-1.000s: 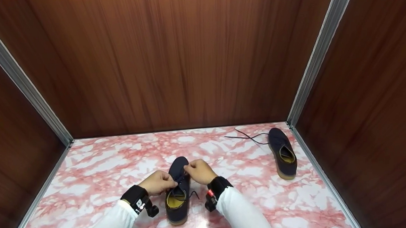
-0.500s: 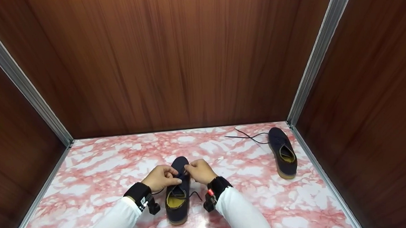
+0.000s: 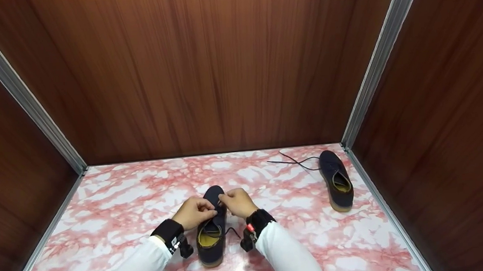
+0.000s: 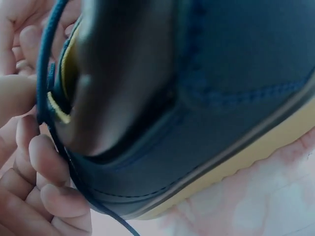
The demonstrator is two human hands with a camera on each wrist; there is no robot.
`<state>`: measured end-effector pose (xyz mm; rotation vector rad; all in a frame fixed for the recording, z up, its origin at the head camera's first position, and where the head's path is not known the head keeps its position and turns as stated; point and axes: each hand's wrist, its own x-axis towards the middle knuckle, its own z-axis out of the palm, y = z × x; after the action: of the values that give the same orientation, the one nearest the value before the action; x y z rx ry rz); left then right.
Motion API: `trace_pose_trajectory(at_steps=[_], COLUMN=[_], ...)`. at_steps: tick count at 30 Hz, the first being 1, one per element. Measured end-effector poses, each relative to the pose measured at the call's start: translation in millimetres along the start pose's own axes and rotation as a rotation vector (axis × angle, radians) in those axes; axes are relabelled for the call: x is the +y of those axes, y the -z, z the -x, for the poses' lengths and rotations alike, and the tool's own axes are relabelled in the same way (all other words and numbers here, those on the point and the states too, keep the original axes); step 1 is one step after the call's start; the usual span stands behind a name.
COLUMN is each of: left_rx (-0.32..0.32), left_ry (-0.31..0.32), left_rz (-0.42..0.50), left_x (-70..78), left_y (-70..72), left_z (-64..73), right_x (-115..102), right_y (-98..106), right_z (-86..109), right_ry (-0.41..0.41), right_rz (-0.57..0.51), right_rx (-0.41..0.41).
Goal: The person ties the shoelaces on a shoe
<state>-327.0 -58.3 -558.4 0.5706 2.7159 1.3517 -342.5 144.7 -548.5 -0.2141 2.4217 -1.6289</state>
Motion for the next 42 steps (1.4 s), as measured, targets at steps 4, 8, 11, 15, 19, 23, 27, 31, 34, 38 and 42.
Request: trace_pose_trajectory(at_steps=[4,8,11,15,19,23,27,31,34,38,42], left_rx=[0.021,0.031,0.036,0.043,0.046,0.033,0.014,-0.003,-0.012,-0.022,-0.022], left_ry=[-0.018,-0.003,0.022,0.030,0.031,0.043,0.055,0.082,0.082,0.073,0.076], left_rz=[-0.001,0.016,0.031,0.049,0.077,0.125,0.178,0.210,0.210,0.206,0.221], left_x=[0.6,-1.0,-2.5,-3.3,-3.8,-3.4,-3.7,-3.9,-3.5,-3.8,-4.4], left_y=[-2.5,-3.7,-3.6,-1.9,0.3,2.9,4.7,5.9,7.2,7.7,7.6], left_z=[-0.1,-0.4,-0.3,1.0,2.3,4.7,6.4,5.5,5.2,4.8,4.5], right_x=[-1.8,-2.2,-0.1,5.9,12.2,14.8,13.9,11.4,10.9,12.2,11.7], right_y=[0.5,4.0,7.6,11.7,12.7,9.2,0.5,-9.8,-15.7,-19.3,-19.9], right_z=[0.5,1.2,3.4,10.1,18.1,27.0,35.6,41.3,43.4,44.7,45.7], right_ry=[0.002,0.002,0.020,0.091,0.205,0.258,0.269,0.280,0.278,0.280,0.288], right_rz=[-0.011,-0.006,0.002,0.064,0.177,0.222,0.217,0.221,0.242,0.253,0.244], right_rx=[0.001,0.019,0.036,0.031,0.005,-0.073,-0.176,-0.260,-0.296,-0.298,-0.296])
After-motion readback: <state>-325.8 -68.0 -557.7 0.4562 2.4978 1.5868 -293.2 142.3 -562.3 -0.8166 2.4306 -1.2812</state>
